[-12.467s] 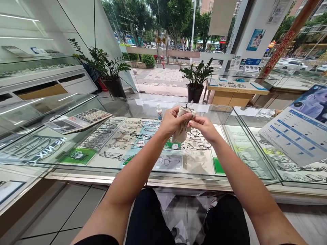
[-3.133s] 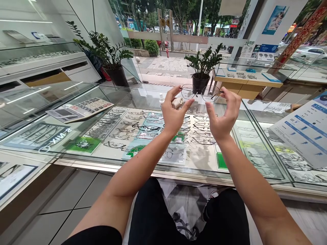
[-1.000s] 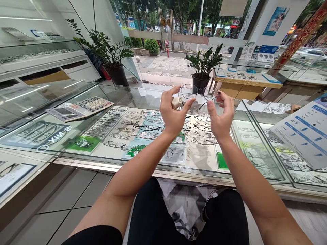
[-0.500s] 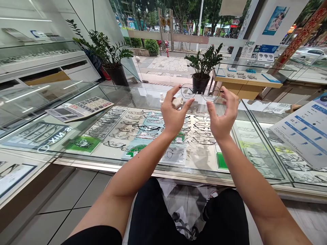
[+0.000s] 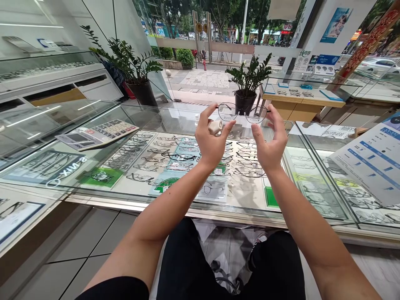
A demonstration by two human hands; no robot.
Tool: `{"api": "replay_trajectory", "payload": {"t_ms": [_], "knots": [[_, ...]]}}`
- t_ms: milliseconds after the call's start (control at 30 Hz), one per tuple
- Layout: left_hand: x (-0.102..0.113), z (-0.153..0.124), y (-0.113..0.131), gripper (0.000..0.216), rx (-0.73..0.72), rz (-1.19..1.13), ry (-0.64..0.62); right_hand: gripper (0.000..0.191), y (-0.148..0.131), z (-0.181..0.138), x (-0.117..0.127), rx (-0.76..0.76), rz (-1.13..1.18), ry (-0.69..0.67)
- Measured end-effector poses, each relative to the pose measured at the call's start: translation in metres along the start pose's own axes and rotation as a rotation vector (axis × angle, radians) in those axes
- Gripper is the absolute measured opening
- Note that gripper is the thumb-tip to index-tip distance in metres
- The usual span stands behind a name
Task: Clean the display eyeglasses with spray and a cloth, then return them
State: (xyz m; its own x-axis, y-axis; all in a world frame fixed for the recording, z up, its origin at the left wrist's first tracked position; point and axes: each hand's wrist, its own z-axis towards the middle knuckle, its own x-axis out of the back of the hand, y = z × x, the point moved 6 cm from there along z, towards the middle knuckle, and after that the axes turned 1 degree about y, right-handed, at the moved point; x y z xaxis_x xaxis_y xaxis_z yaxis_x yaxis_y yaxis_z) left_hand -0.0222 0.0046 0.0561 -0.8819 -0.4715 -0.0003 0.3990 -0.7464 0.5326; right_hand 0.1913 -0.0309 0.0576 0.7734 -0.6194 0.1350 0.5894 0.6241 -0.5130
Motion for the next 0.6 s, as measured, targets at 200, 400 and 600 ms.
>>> {"api": "replay_trajectory", "payload": {"t_ms": [200, 400, 600], "knots": [[0.004, -0.001, -0.001, 0.061, 0.027, 0.004, 0.000, 0.056, 0.013, 0.002, -0.006, -0.099, 0.194, 0.024], [0.001, 0.002, 0.000, 0.067, 0.032, -0.033, -0.032, 0.052, 0.019, 0.006, 0.001, -0.190, 0.297, 0.079], [-0.002, 0.004, 0.000, 0.071, 0.009, -0.073, -0.050, 0.050, 0.016, 0.010, 0.007, -0.192, 0.306, 0.103]]}}
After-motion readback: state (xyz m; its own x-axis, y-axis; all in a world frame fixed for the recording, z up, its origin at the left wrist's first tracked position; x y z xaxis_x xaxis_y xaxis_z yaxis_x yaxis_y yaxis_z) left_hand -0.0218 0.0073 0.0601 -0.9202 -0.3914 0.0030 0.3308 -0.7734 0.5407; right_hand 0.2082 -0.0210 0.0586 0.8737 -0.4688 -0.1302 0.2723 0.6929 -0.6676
